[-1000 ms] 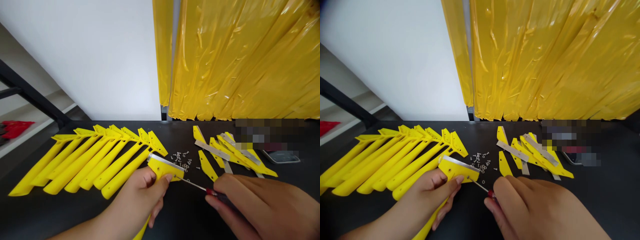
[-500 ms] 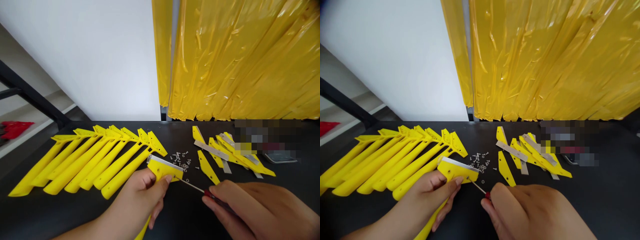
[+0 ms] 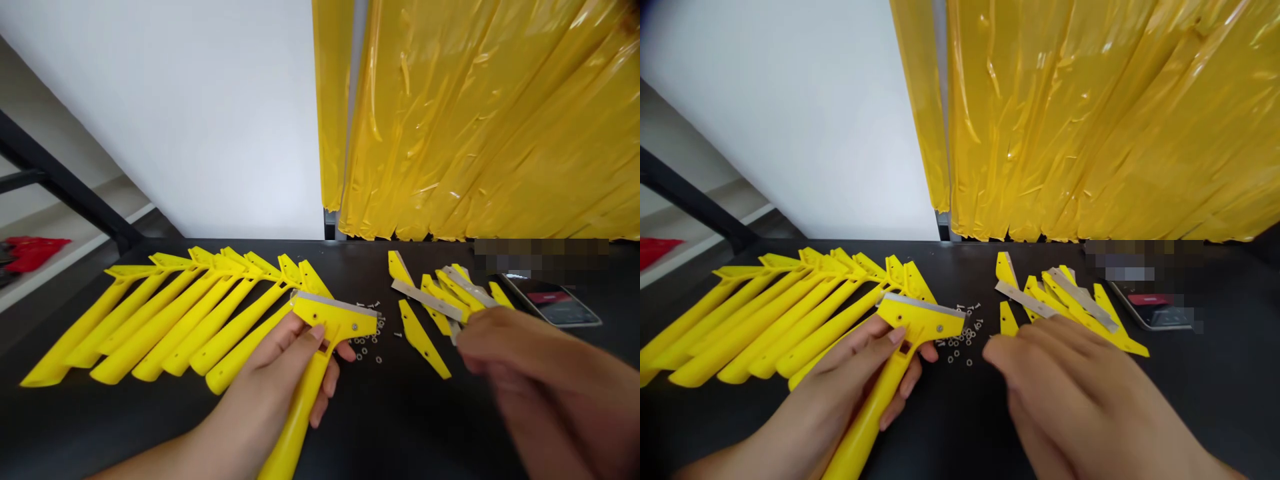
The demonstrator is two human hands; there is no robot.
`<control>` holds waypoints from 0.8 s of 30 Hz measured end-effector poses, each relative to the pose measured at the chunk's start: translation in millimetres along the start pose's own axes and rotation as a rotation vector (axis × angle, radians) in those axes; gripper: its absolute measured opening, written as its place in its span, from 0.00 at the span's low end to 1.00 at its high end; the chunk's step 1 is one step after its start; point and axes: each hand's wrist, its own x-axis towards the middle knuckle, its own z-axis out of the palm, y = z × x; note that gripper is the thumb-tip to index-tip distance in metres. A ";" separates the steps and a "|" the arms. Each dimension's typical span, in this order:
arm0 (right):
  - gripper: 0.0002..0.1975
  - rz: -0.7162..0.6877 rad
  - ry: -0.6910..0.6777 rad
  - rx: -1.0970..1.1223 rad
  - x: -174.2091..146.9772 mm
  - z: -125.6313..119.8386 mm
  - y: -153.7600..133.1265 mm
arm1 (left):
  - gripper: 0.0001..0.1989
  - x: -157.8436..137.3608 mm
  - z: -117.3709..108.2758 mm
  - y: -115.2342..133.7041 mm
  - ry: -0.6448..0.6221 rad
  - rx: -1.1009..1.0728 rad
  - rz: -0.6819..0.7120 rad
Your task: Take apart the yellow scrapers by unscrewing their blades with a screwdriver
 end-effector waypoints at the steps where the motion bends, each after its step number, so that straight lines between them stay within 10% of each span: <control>1: 0.15 -0.092 -0.058 -0.063 5.4 5.2 -1.8 | 0.17 -0.9 0.5 1.2 0.008 0.003 0.005; 9: 0.23 -0.275 -0.385 -0.273 7.9 41.7 -2.9 | 0.18 -4.2 3.4 7.4 0.009 0.036 -0.006; 18: 0.11 -0.101 -0.389 -0.088 9.1 52.1 3.9 | 0.20 -6.6 -1.1 -1.5 -0.212 -0.012 -0.084; 24: 0.05 0.155 -0.519 0.280 28.5 17.3 -16.1 | 0.17 -22.4 4.6 5.4 -0.390 -0.046 -0.201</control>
